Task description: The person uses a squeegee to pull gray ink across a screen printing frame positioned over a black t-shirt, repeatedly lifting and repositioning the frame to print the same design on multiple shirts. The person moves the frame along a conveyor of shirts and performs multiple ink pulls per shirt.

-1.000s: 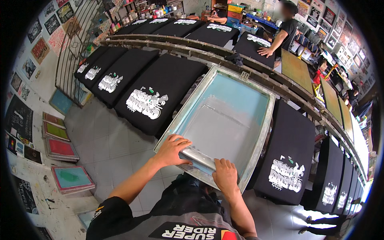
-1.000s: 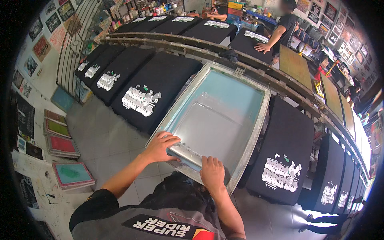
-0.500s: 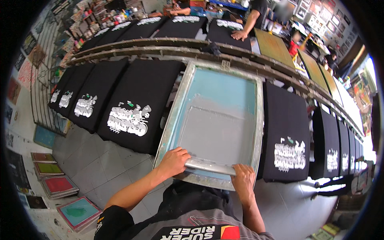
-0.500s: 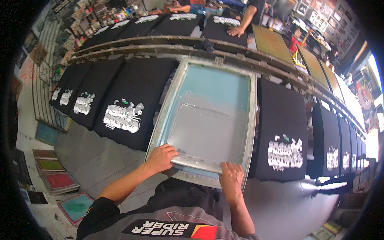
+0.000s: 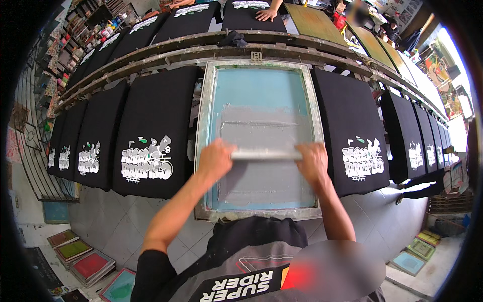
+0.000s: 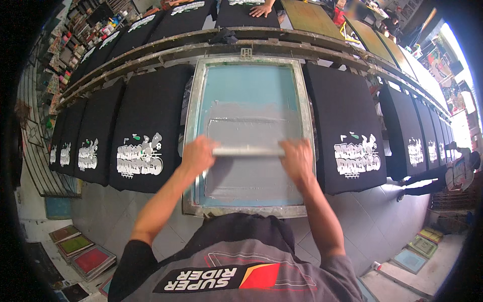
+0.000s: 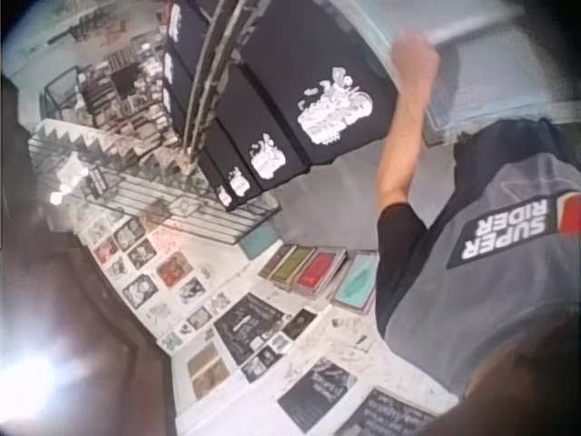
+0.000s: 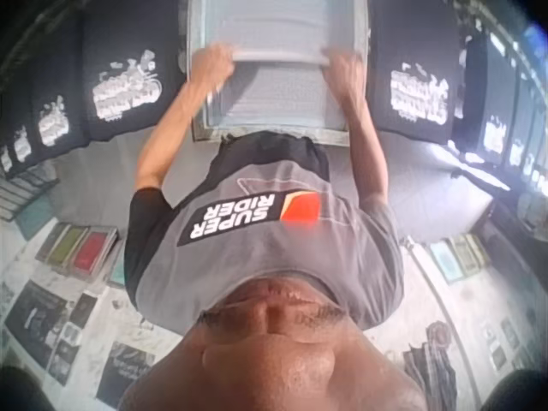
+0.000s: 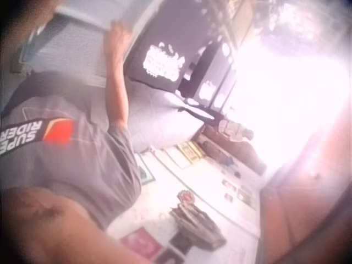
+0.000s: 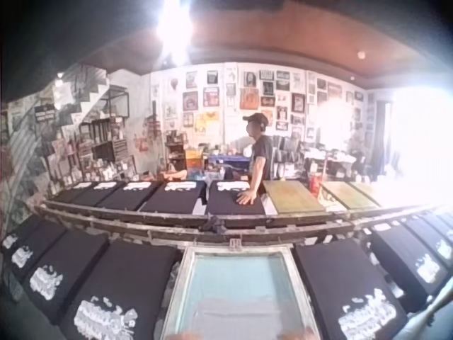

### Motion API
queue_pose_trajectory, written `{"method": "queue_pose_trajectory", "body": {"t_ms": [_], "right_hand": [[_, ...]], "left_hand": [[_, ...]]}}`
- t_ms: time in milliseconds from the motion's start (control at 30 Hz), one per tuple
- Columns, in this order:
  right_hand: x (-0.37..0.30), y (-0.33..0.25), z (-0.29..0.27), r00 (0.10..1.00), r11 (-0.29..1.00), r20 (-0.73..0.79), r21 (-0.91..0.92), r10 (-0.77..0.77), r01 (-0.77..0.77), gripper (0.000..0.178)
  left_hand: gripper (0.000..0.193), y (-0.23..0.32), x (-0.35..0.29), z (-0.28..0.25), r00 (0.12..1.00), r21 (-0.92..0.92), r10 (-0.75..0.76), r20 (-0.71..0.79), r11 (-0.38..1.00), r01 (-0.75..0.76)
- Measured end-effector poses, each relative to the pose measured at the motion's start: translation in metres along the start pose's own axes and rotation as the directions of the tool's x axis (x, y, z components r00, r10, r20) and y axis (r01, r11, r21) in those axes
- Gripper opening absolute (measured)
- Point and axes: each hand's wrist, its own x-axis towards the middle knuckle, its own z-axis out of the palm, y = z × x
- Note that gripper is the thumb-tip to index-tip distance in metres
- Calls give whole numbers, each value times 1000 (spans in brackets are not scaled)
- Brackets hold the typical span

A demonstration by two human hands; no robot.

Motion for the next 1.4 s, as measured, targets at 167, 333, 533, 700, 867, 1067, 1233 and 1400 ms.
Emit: {"method": "queue_pose_trajectory", "body": {"t_ms": [167,333,533,700,867,1067,1233,1400], "right_hand": [[124,47,48,999,999,-13,-20,-29,29,30],[141,51,68,998,1000,63,-2,-7,7,29],[30,37,35,997,1000,79,15,-13,12,34],[-97,-18,3,995,996,87,78,-55,48,32],[-129,-25,3,995,994,-49,63,-86,89,42],[-120,-36,-33,991,996,122,74,-58,49,39],[-171,-37,9,997,997,-28,-11,-70,70,35],[-114,-12,44,988,995,-130,49,-84,91,41]], "left_hand": [[24,-40,124,-11,992,6,17,-121,1000,-16],[31,-63,141,9,984,-46,66,-167,996,-75],[33,-20,57,17,990,-125,133,-52,983,-138],[46,42,-99,6,993,-176,41,-114,983,-61],[46,62,-125,18,974,-177,48,-221,980,-88],[47,66,-122,-19,992,-247,53,-112,966,-80],[39,70,-154,14,969,-153,71,-236,982,-109],[36,46,-103,41,939,-70,69,-336,993,-98]]}}
